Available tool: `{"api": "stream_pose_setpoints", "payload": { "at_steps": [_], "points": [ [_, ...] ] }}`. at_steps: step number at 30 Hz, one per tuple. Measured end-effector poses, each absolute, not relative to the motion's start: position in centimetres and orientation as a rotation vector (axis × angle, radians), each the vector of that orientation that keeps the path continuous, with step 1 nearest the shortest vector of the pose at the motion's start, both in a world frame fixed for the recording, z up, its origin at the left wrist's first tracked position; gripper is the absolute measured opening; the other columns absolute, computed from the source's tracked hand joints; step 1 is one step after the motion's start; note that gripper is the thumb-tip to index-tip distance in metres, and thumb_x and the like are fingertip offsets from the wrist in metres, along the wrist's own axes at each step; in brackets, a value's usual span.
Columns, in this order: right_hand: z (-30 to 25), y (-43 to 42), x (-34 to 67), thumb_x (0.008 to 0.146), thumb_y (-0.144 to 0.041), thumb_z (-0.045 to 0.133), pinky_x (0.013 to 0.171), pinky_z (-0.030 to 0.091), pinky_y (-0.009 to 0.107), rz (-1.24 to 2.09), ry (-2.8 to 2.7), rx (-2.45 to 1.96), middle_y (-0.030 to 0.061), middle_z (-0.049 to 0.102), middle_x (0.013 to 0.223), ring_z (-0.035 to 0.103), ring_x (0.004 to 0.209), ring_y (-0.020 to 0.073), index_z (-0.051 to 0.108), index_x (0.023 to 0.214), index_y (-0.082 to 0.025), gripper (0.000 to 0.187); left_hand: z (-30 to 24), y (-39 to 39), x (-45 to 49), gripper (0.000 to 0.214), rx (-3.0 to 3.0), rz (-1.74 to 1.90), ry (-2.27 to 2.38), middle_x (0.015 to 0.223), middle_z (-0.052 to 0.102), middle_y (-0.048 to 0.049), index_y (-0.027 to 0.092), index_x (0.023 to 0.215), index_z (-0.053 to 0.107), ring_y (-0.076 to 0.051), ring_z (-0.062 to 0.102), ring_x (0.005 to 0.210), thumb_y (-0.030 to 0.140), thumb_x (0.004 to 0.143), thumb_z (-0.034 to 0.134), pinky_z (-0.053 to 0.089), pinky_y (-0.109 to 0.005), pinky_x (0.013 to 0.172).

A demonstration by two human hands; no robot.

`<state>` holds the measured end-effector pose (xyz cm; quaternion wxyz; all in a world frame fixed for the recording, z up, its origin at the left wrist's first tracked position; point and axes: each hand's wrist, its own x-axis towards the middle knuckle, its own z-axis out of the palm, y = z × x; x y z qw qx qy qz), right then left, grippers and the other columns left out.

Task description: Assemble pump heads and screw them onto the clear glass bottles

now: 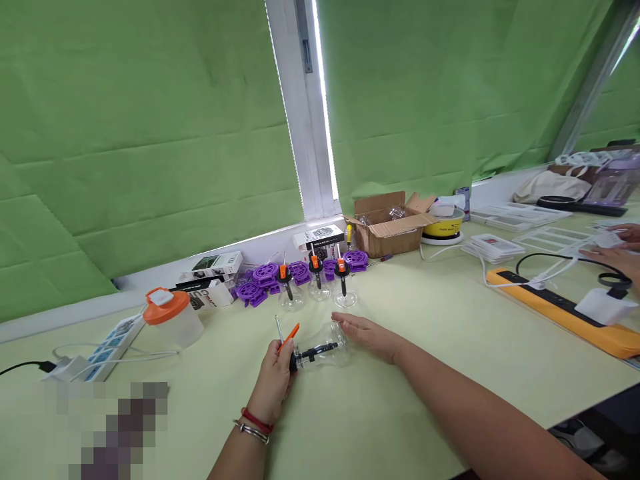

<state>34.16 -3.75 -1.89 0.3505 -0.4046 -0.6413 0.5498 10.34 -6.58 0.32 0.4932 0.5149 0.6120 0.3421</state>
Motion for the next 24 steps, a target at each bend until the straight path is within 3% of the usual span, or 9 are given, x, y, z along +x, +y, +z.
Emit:
{"api": "stream_pose_setpoints", "payload": {
  "at_steps": [3,6,12,17,20,24],
  "points": [
    [-2.1,-3.7,34.8,0.064,-0.049,0.077,0.109,0.025,0.043,1.465,-1.741,-0.931,0.0117,0.033,0.146,0.03,0.134,0.0274,0.032,0.14,-0.025,0.092,0.2,-6.5,10.3,0.048,1.245,0.858,1.492,0.063,0.038,0.0049,0.02,0.094,0.053,-0.01,0.033,0.046,0.064,0.08,0.038,0.025,-0.022,0.045],
    [-2.3,-3.7,34.8,0.057,-0.042,0.083,0.109,0.026,0.042,1.441,-1.75,-0.945,0.0112,0.039,0.14,0.031,0.133,0.0266,0.039,0.135,-0.023,0.091,0.2,-6.5,10.2,0.049,1.253,0.852,1.501,0.064,0.041,0.0041,0.02,0.094,0.053,-0.01,0.034,0.047,0.065,0.08,0.038,0.025,-0.022,0.045],
    [-1.9,-3.7,34.1,0.075,-0.059,0.062,0.109,0.026,0.043,1.409,-1.741,-1.05,0.0131,0.033,0.146,0.033,0.133,0.028,0.062,0.114,-0.015,0.058,0.3,-6.6,10.3,0.044,1.199,0.836,1.47,0.063,0.036,0.0064,0.022,0.094,0.048,-0.009,0.034,0.045,0.062,0.081,0.038,0.02,-0.021,0.041],
    [-1.2,-3.9,33.6,0.084,-0.067,0.04,0.112,0.019,0.044,1.298,-1.82,-1.113,0.0135,0.039,0.143,0.034,0.133,0.028,0.068,0.104,-0.013,0.064,-0.1,-6.4,10.2,0.038,1.153,0.85,1.423,0.062,0.033,0.0077,0.023,0.091,0.042,-0.008,0.034,0.045,0.059,0.081,0.041,0.016,-0.02,0.039],
    [-1.4,-3.9,33.8,0.084,-0.067,0.042,0.113,0.018,0.044,1.343,-1.773,-1.089,0.0122,0.037,0.145,0.031,0.134,0.0275,0.06,0.121,-0.017,0.064,-0.2,-6.3,10.1,0.041,1.187,0.841,1.42,0.062,0.033,0.0079,0.022,0.093,0.043,-0.007,0.031,0.043,0.062,0.082,0.039,0.016,-0.02,0.038],
    [-2.2,-3.7,34.6,0.068,-0.052,0.074,0.109,0.026,0.044,1.442,-1.734,-0.959,0.012,0.03,0.148,0.03,0.134,0.0269,0.033,0.141,-0.025,0.088,0.2,-6.4,10.2,0.043,1.187,0.826,1.444,0.062,0.036,0.0073,0.022,0.094,0.043,-0.008,0.031,0.042,0.062,0.082,0.038,0.015,-0.02,0.037]
  ]
}}
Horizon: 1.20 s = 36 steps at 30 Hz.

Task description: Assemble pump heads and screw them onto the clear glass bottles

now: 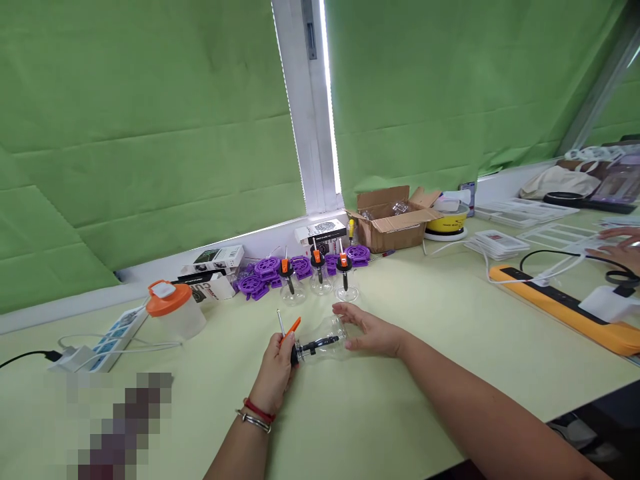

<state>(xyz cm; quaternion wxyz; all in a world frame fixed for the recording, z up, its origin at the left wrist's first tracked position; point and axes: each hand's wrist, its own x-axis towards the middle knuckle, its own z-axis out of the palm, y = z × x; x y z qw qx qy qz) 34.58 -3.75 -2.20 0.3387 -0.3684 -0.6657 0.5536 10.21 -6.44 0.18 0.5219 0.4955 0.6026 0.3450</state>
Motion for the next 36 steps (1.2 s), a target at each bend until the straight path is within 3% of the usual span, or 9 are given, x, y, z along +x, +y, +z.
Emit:
{"api": "stream_pose_setpoints", "payload": {
  "at_steps": [5,9,14,18,22,26,30,33,36],
  "points": [
    [-2.6,-3.6,34.8,0.065,-0.047,0.078,0.108,0.029,0.043,1.44,-1.71,-0.964,0.0119,0.034,0.145,0.031,0.134,0.0268,0.046,0.132,-0.022,0.078,0.4,-6.6,10.3,0.039,1.14,0.857,1.438,0.064,0.035,0.0068,0.022,0.09,0.043,-0.007,0.033,0.044,0.06,0.081,0.042,0.018,-0.019,0.039],
    [-2.2,-3.6,34.3,0.077,-0.058,0.062,0.109,0.026,0.043,1.388,-1.73,-1.059,0.012,0.03,0.148,0.033,0.134,0.0276,0.062,0.115,-0.018,0.056,0.4,-6.6,10.3,0.039,1.126,0.868,1.432,0.064,0.037,0.0061,0.021,0.092,0.045,-0.008,0.034,0.045,0.059,0.081,0.043,0.019,-0.02,0.039],
    [-1.5,-3.7,33.9,0.083,-0.066,0.044,0.112,0.02,0.044,1.286,-1.836,-1.101,0.0126,0.036,0.145,0.033,0.134,0.0272,0.067,0.108,-0.016,0.06,0.4,-6.6,10.3,0.044,1.165,0.838,1.455,0.062,0.037,0.0065,0.021,0.097,0.047,-0.008,0.031,0.043,0.061,0.081,0.04,0.018,-0.02,0.039],
    [-1.7,-3.9,34.3,0.083,-0.065,0.046,0.112,0.021,0.043,1.337,-1.813,-1.08,0.0126,0.031,0.148,0.029,0.136,0.0268,0.051,0.13,-0.019,0.067,0.3,-6.5,10.3,0.046,1.194,0.823,1.469,0.062,0.039,0.0062,0.021,0.097,0.047,-0.008,0.03,0.042,0.063,0.08,0.038,0.02,-0.021,0.04],
    [-2.1,-4.0,34.9,0.065,-0.048,0.077,0.108,0.029,0.042,1.376,-1.853,-0.978,0.0122,0.027,0.149,0.03,0.135,0.027,0.024,0.144,-0.026,0.098,0.4,-6.5,10.4,0.044,1.148,0.832,1.449,0.06,0.034,0.0079,0.022,0.094,0.045,-0.008,0.029,0.041,0.063,0.08,0.04,0.017,-0.021,0.04],
    [-2.0,-4.1,35.0,0.058,-0.041,0.082,0.107,0.029,0.044,1.329,-1.88,-1.021,0.0114,0.038,0.141,0.032,0.133,0.0278,0.036,0.138,-0.025,0.094,0.7,-6.6,10.5,0.042,1.127,0.837,1.448,0.059,0.036,0.0082,0.022,0.094,0.045,-0.007,0.029,0.041,0.062,0.079,0.041,0.016,-0.021,0.04],
    [-1.5,-4.0,34.7,0.06,-0.049,0.079,0.109,0.027,0.043,1.329,-1.849,-1.062,0.0134,0.031,0.146,0.031,0.134,0.0297,0.043,0.135,-0.02,0.088,0.8,-6.7,10.5,0.039,1.11,0.839,1.438,0.058,0.035,0.0084,0.022,0.091,0.044,-0.007,0.028,0.04,0.06,0.08,0.042,0.015,-0.021,0.04],
    [-1.3,-3.8,34.4,0.071,-0.061,0.066,0.111,0.023,0.043,1.326,-1.873,-1.087,0.0137,0.027,0.149,0.029,0.135,0.0308,0.06,0.119,-0.015,0.067,0.6,-6.6,10.5,0.035,1.116,0.831,1.432,0.057,0.03,0.009,0.023,0.089,0.042,-0.008,0.027,0.04,0.057,0.081,0.041,0.015,-0.021,0.04],
    [-1.3,-3.6,34.1,0.08,-0.068,0.047,0.112,0.019,0.043,1.297,-1.902,-1.106,0.0138,0.032,0.148,0.03,0.135,0.0305,0.068,0.105,-0.013,0.064,0.5,-6.6,10.5,0.037,1.169,0.836,1.448,0.059,0.031,0.0086,0.022,0.09,0.045,-0.008,0.028,0.042,0.058,0.081,0.042,0.02,-0.021,0.042]
  ]
}}
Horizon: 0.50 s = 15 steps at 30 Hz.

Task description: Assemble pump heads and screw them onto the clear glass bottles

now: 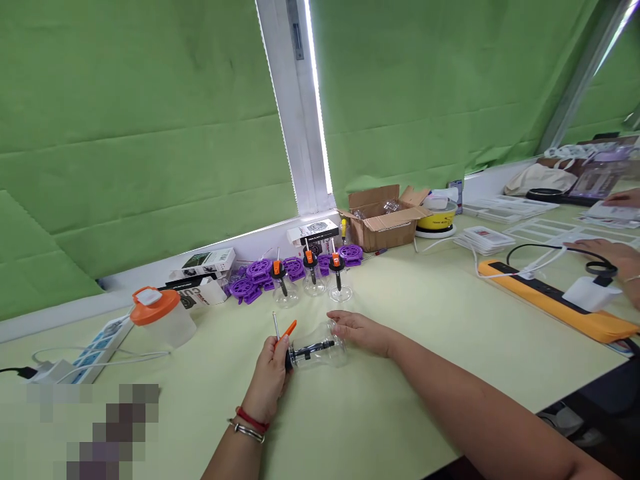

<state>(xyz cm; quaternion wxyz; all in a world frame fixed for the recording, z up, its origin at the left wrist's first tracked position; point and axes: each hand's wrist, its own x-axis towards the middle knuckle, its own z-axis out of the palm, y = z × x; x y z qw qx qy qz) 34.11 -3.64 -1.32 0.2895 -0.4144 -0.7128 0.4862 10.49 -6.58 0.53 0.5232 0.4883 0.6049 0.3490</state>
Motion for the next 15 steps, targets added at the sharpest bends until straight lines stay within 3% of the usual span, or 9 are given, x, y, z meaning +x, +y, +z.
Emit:
{"api": "stream_pose_setpoints", "payload": {
  "at_steps": [4,6,8,10,12,15],
  "points": [
    [-1.5,-3.6,34.0,0.083,-0.07,0.037,0.113,0.017,0.042,1.29,-1.904,-1.115,0.0134,0.032,0.148,0.028,0.136,0.0296,0.066,0.11,-0.012,0.07,0.6,-6.6,10.4,0.046,1.245,0.844,1.486,0.061,0.038,0.006,0.02,0.092,0.051,-0.01,0.035,0.045,0.063,0.079,0.041,0.026,-0.022,0.045],
    [-1.6,-3.7,34.2,0.084,-0.068,0.038,0.114,0.015,0.042,1.3,-1.891,-1.108,0.0129,0.031,0.149,0.025,0.138,0.0278,0.059,0.123,-0.015,0.07,0.6,-6.7,10.4,0.049,1.264,0.845,1.498,0.061,0.04,0.0052,0.02,0.092,0.053,-0.01,0.036,0.046,0.065,0.078,0.041,0.025,-0.022,0.045],
    [-1.9,-3.7,34.5,0.081,-0.065,0.049,0.113,0.019,0.043,1.332,-1.868,-1.081,0.0134,0.027,0.15,0.025,0.138,0.0266,0.04,0.139,-0.018,0.075,0.6,-6.7,10.4,0.05,1.26,0.84,1.498,0.061,0.04,0.0049,0.02,0.092,0.054,-0.01,0.035,0.044,0.065,0.078,0.04,0.024,-0.022,0.044],
    [-2.1,-3.7,34.8,0.07,-0.057,0.068,0.11,0.025,0.044,1.352,-1.868,-1.032,0.0138,0.024,0.15,0.028,0.136,0.027,0.022,0.146,-0.023,0.095,0.6,-6.6,10.4,0.049,1.231,0.827,1.486,0.06,0.04,0.0052,0.02,0.092,0.054,-0.01,0.033,0.043,0.065,0.079,0.039,0.022,-0.022,0.042],
    [-2.3,-3.7,35.0,0.06,-0.048,0.08,0.108,0.029,0.044,1.345,-1.891,-0.993,0.013,0.027,0.148,0.031,0.134,0.0275,0.022,0.144,-0.026,0.105,0.6,-6.6,10.4,0.047,1.204,0.825,1.469,0.059,0.039,0.0057,0.02,0.091,0.053,-0.009,0.03,0.041,0.064,0.08,0.039,0.019,-0.022,0.041],
    [-2.3,-3.8,35.0,0.057,-0.043,0.083,0.109,0.028,0.044,1.345,-1.884,-1.01,0.012,0.035,0.143,0.032,0.133,0.0275,0.033,0.139,-0.025,0.097,0.6,-6.6,10.5,0.044,1.187,0.849,1.455,0.059,0.039,0.0061,0.02,0.089,0.051,-0.008,0.029,0.04,0.062,0.079,0.041,0.018,-0.022,0.041]
  ]
}}
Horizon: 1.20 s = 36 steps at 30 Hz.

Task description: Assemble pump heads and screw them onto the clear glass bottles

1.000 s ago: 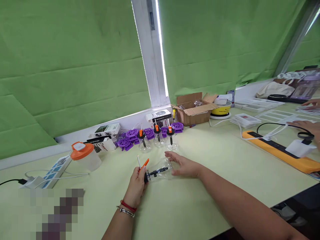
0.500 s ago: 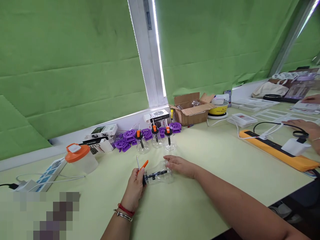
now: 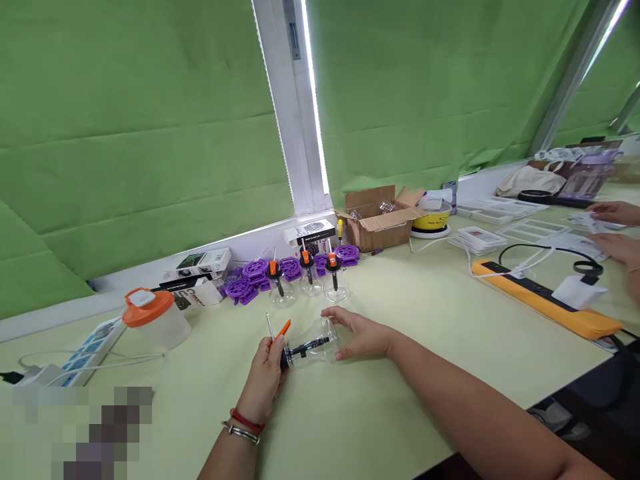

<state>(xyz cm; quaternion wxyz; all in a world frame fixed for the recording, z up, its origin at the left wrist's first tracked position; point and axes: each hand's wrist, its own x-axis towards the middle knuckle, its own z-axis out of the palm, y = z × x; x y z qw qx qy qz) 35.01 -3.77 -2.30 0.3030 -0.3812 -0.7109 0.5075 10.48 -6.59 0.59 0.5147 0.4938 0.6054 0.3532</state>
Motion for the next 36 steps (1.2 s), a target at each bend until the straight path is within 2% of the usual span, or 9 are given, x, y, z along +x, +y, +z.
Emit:
{"api": "stream_pose_setpoints", "payload": {
  "at_steps": [6,12,15,19,22,26,30,33,36],
  "points": [
    [-1.9,-3.6,34.7,0.066,-0.055,0.073,0.11,0.023,0.043,1.346,-1.861,-1.062,0.0139,0.026,0.149,0.031,0.134,0.0299,0.053,0.126,-0.017,0.073,0.6,-6.6,10.6,0.039,1.12,0.859,1.445,0.059,0.034,0.0078,0.022,0.085,0.044,-0.008,0.027,0.041,0.061,0.079,0.043,0.018,-0.021,0.041],
    [-1.4,-3.5,34.2,0.081,-0.067,0.047,0.111,0.021,0.042,1.267,-1.942,-1.041,0.0127,0.038,0.144,0.023,0.139,0.0281,0.07,0.096,-0.014,0.059,0.5,-6.5,10.5,0.043,1.222,0.819,1.482,0.058,0.032,0.0075,0.022,0.085,0.047,-0.008,0.027,0.039,0.064,0.079,0.038,0.016,-0.021,0.039],
    [-1.4,-3.8,34.2,0.081,-0.067,0.045,0.112,0.021,0.042,1.287,-1.895,-1.083,0.013,0.032,0.147,0.026,0.137,0.0273,0.059,0.121,-0.016,0.066,0.4,-6.4,10.4,0.043,1.192,0.826,1.467,0.058,0.033,0.0078,0.022,0.086,0.045,-0.008,0.026,0.039,0.064,0.079,0.039,0.015,-0.021,0.038],
    [-1.6,-4.0,34.8,0.063,-0.055,0.075,0.106,0.032,0.042,1.35,-1.85,-1.016,0.0128,0.029,0.148,0.032,0.134,0.0273,0.025,0.145,-0.027,0.1,0.5,-6.4,10.3,0.042,1.139,0.83,1.449,0.059,0.034,0.0079,0.023,0.086,0.043,-0.008,0.029,0.04,0.064,0.079,0.042,0.016,-0.02,0.037],
    [-1.9,-4.1,34.9,0.053,-0.044,0.084,0.106,0.031,0.043,1.317,-1.873,-1.024,0.0106,0.037,0.142,0.035,0.131,0.0271,0.035,0.139,-0.029,0.101,0.6,-6.4,10.4,0.041,1.141,0.821,1.446,0.058,0.033,0.0083,0.023,0.085,0.042,-0.008,0.027,0.04,0.064,0.078,0.042,0.015,-0.021,0.038],
    [-1.8,-3.8,34.7,0.057,-0.048,0.081,0.109,0.026,0.042,1.291,-1.856,-1.067,0.0113,0.031,0.146,0.034,0.132,0.0268,0.048,0.13,-0.024,0.084,0.4,-6.4,10.5,0.042,1.173,0.837,1.456,0.059,0.033,0.0084,0.023,0.083,0.041,-0.007,0.024,0.041,0.064,0.078,0.042,0.016,-0.021,0.039],
    [-1.5,-3.5,34.3,0.075,-0.061,0.061,0.111,0.021,0.04,1.308,-1.86,-1.084,0.0137,0.03,0.148,0.028,0.137,0.0277,0.067,0.107,-0.014,0.058,0.4,-6.6,10.5,0.044,1.249,0.858,1.476,0.061,0.034,0.0074,0.022,0.082,0.043,-0.009,0.03,0.045,0.066,0.077,0.042,0.021,-0.021,0.042],
    [-1.4,-3.5,34.0,0.081,-0.067,0.045,0.112,0.02,0.04,1.302,-1.865,-1.107,0.0133,0.033,0.147,0.029,0.136,0.0266,0.069,0.101,-0.013,0.062,0.5,-6.6,10.6,0.043,1.236,0.848,1.478,0.061,0.033,0.0075,0.023,0.082,0.043,-0.009,0.031,0.044,0.065,0.077,0.042,0.02,-0.021,0.042],
    [-1.3,-3.7,33.9,0.083,-0.068,0.039,0.113,0.017,0.041,1.283,-1.874,-1.123,0.0133,0.031,0.149,0.027,0.137,0.0252,0.064,0.112,-0.014,0.066,0.5,-6.6,10.6,0.041,1.18,0.851,1.446,0.06,0.033,0.0082,0.022,0.083,0.043,-0.008,0.029,0.042,0.063,0.078,0.044,0.016,-0.02,0.04]
  ]
}}
